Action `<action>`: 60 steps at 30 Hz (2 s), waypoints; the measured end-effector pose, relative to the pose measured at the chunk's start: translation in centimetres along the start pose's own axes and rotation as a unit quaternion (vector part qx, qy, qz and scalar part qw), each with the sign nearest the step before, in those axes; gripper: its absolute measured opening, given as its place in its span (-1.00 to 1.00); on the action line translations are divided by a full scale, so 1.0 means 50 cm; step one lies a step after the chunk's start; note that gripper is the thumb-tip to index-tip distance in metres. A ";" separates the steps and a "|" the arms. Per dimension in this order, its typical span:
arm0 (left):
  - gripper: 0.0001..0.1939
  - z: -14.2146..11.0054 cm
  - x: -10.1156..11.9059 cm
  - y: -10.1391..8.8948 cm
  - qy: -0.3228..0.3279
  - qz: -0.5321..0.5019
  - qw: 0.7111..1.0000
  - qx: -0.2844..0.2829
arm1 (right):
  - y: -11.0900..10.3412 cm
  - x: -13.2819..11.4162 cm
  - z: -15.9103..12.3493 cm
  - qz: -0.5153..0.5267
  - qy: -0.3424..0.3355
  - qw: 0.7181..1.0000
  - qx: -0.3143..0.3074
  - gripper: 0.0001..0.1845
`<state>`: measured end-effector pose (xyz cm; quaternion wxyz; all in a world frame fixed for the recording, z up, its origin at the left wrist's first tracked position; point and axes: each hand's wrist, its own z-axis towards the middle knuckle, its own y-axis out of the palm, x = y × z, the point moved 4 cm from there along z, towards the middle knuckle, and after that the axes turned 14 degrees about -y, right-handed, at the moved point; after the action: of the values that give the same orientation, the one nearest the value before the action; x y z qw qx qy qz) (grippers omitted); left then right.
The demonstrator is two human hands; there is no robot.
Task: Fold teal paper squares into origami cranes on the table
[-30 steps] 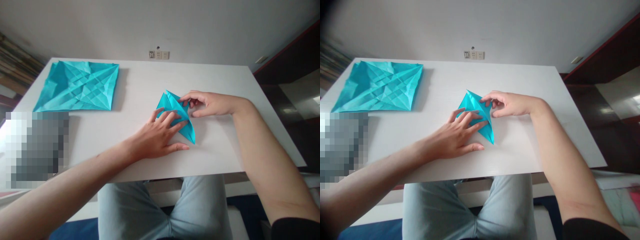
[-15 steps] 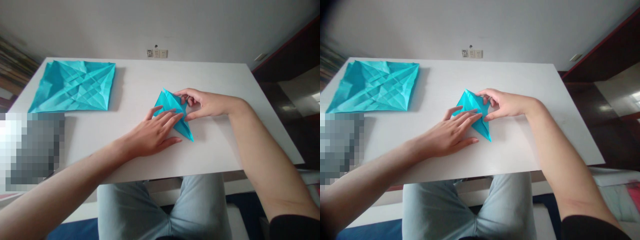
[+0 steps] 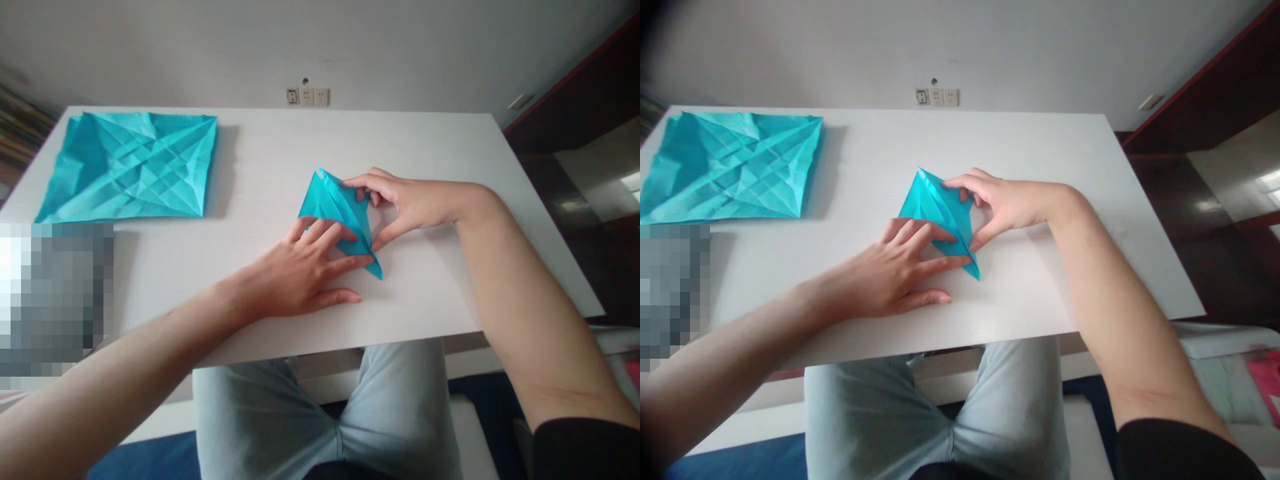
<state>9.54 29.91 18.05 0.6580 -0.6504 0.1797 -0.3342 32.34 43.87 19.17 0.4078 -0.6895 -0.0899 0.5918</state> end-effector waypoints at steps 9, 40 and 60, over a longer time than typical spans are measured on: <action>-0.35 -0.002 0.009 -0.002 0.018 0.002 1.000 -0.001 | 0.000 0.011 0.000 -0.008 -0.027 0.999 -0.019 0.17; -0.22 -0.009 0.013 -0.032 0.052 -0.137 0.987 -0.062 | 0.023 0.035 0.040 -0.248 0.037 0.953 0.172 -0.49; -0.45 -0.002 0.003 -0.048 0.055 -0.206 0.973 -0.086 | 0.008 0.013 0.061 -0.257 0.071 0.932 0.245 -0.68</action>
<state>9.10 29.91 20.44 0.5055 -0.7085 0.1053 -0.4810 29.66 45.39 18.53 0.7072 -0.5620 -0.0871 0.4199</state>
